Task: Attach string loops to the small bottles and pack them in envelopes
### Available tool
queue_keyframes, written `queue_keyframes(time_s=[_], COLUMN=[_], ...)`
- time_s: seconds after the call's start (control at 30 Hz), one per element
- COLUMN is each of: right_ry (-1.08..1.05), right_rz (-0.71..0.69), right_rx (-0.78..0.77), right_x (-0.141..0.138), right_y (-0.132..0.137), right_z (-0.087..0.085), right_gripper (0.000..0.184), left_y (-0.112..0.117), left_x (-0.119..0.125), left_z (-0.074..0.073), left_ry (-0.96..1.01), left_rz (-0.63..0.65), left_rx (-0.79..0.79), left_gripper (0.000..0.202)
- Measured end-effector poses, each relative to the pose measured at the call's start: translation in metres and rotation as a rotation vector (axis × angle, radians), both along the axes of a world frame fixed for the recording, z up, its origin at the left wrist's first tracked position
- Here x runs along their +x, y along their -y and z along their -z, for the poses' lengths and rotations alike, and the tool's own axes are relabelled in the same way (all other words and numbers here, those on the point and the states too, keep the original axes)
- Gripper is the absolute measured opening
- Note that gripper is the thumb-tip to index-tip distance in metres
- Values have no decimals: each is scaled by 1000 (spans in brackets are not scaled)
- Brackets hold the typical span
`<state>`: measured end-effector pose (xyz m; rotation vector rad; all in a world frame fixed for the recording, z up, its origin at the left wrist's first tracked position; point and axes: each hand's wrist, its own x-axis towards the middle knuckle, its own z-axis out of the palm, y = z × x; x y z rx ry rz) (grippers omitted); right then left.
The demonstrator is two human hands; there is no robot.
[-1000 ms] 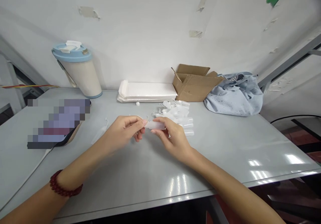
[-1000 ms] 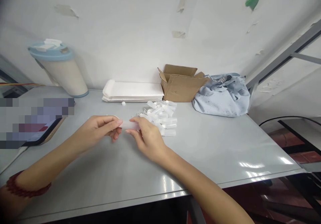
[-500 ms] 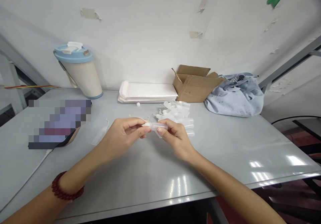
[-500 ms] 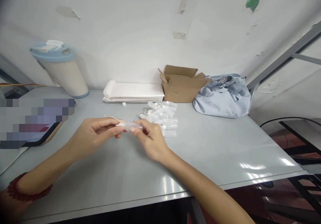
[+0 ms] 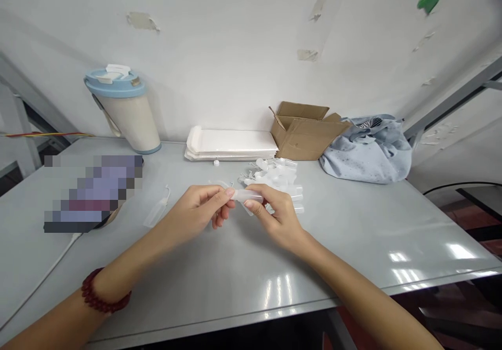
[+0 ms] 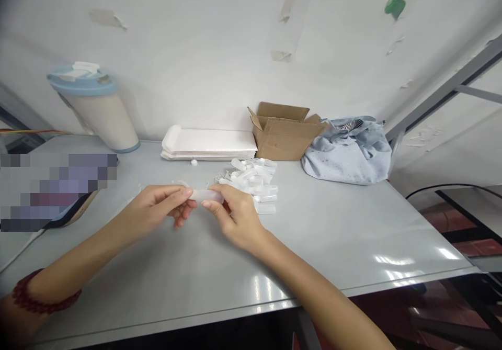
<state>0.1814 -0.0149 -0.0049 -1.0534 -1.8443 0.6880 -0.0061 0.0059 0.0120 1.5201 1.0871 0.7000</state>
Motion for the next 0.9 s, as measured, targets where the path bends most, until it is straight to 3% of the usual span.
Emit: queue_keyframes(time_s=[0.13,0.23,0.37,0.6,0.9], right_ry=[110,122,14,-338,-454], right_rz=[-3,-20,-56,-254,-431], right_rx=[67,-29,-237,-711,-1133], right_x=[1,0,0,5,17], right_y=[0,1,-1,-7,-15], right_z=[4,5,2,-5,-6], right_gripper=[25,29,36,42,46], left_y=[0,2,6,7,8], left_x=[-1,-2,0,-2,-1], left_z=[0,0,-3,-1,8], left_ry=[-1,-25,-127,-309,-281], left_rz=[29,38,32,97,182], left_rx=[20,25,148,552,869], left_gripper=[39,40,40,25,20])
